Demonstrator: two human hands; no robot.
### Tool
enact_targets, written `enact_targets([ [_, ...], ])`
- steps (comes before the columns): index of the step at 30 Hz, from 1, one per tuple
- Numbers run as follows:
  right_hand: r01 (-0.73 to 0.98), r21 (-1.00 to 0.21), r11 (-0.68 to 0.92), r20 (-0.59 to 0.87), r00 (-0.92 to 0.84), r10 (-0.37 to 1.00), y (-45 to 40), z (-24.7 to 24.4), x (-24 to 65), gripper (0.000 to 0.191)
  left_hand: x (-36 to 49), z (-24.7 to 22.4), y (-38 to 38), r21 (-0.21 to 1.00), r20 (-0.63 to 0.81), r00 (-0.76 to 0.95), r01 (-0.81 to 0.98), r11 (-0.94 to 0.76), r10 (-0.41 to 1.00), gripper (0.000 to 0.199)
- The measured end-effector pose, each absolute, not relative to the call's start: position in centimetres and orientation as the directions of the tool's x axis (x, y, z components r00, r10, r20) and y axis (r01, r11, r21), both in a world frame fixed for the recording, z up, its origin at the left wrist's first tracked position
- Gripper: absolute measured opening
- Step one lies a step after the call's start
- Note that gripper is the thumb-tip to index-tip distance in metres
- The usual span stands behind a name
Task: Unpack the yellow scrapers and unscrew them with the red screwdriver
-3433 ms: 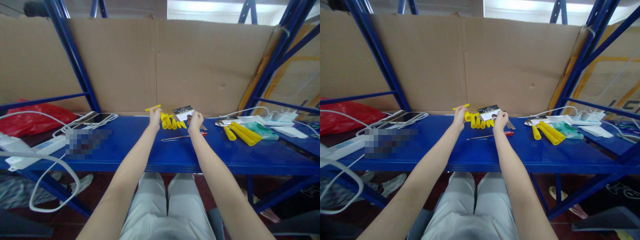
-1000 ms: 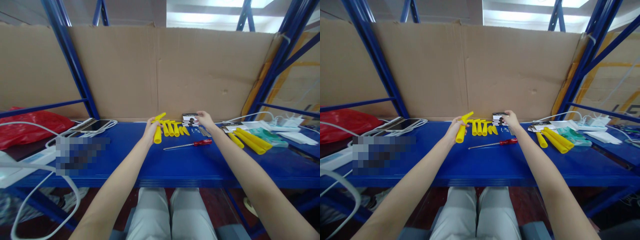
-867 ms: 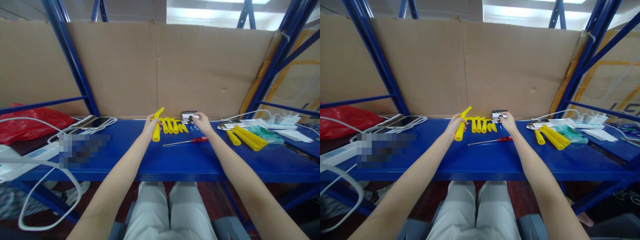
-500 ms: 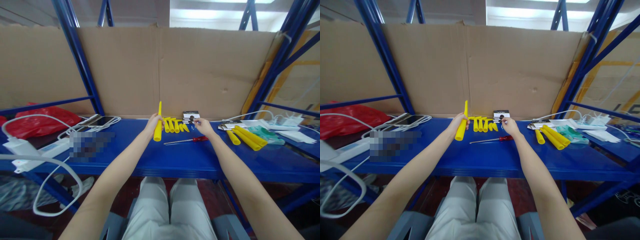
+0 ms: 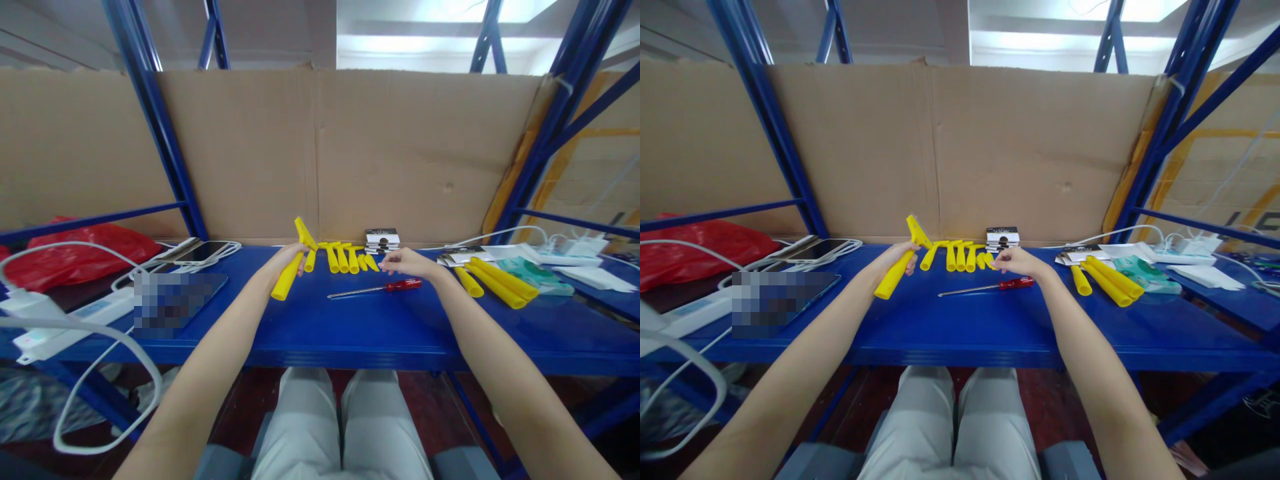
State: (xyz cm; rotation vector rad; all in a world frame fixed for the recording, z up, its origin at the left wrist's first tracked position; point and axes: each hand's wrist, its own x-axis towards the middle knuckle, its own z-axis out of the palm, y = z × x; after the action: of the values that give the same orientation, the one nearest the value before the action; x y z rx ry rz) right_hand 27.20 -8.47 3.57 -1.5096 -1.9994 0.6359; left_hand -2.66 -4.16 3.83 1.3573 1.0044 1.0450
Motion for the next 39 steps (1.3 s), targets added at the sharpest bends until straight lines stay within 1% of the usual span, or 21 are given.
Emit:
enact_targets([
  [4,0.707,-0.653,0.273,0.084,-0.29,0.953,-9.6,3.3,27.6,0.029,-3.1,3.7,-4.5,0.997,0.03,0.225,0.065,-0.045,0.974,0.013],
  [8,0.695,-0.678,0.241,0.022,-0.308,0.951,-10.7,2.5,28.1,0.036,-3.0,3.6,-4.5,0.997,0.022,0.212,0.063,-0.036,0.977,0.012],
  [11,0.711,-0.652,0.263,0.011,-0.339,0.941,-10.9,2.1,28.4,0.039,-2.9,3.4,-4.5,0.997,0.003,0.226,0.077,-0.021,0.974,0.013],
  [15,0.776,-0.57,0.269,-0.017,-0.339,0.941,-10.4,1.6,28.5,0.041,-2.8,3.2,-4.8,0.986,-0.008,0.256,0.161,-0.035,0.967,0.009],
  [19,0.839,-0.487,0.241,-0.026,-0.29,0.957,-9.9,1.2,28.9,0.039,-2.5,3.4,-5.3,0.96,-0.026,0.263,0.275,-0.049,0.964,0.01],
  [22,0.893,-0.403,0.203,-0.042,-0.239,0.97,-10.0,1.2,29.3,0.032,-2.5,3.4,-5.4,0.956,-0.02,0.287,0.286,-0.066,0.958,0.01],
  [24,0.904,-0.37,0.216,-0.039,-0.247,0.968,-10.1,1.3,29.5,0.024,-2.6,3.3,-5.3,0.952,-0.008,0.322,0.292,-0.091,0.947,0.011],
  [27,0.89,-0.353,0.287,0.027,-0.297,0.954,-10.1,1.2,29.4,0.017,-2.8,3.2,-5.2,0.937,0.001,0.371,0.323,-0.13,0.928,0.01],
  [32,0.842,-0.323,0.432,0.306,-0.339,0.889,-9.7,1.1,29.0,0.009,-2.7,3.0,-5.2,0.914,0.004,0.375,0.375,-0.155,0.927,0.012],
  [35,0.838,-0.314,0.446,0.436,-0.29,0.852,-9.4,1.1,29.1,0.01,-2.6,2.9,-5.0,0.905,0.02,0.361,0.39,-0.171,0.932,0.016],
  [37,0.845,-0.305,0.439,0.48,-0.262,0.838,-9.3,1.0,29.1,0.011,-2.5,2.9,-5.0,0.903,0.021,0.366,0.392,-0.175,0.931,0.02],
  [39,0.855,-0.286,0.432,0.493,-0.255,0.832,-9.2,0.9,29.1,0.01,-2.4,2.8,-5.0,0.901,0.018,0.375,0.396,-0.177,0.927,0.02],
])
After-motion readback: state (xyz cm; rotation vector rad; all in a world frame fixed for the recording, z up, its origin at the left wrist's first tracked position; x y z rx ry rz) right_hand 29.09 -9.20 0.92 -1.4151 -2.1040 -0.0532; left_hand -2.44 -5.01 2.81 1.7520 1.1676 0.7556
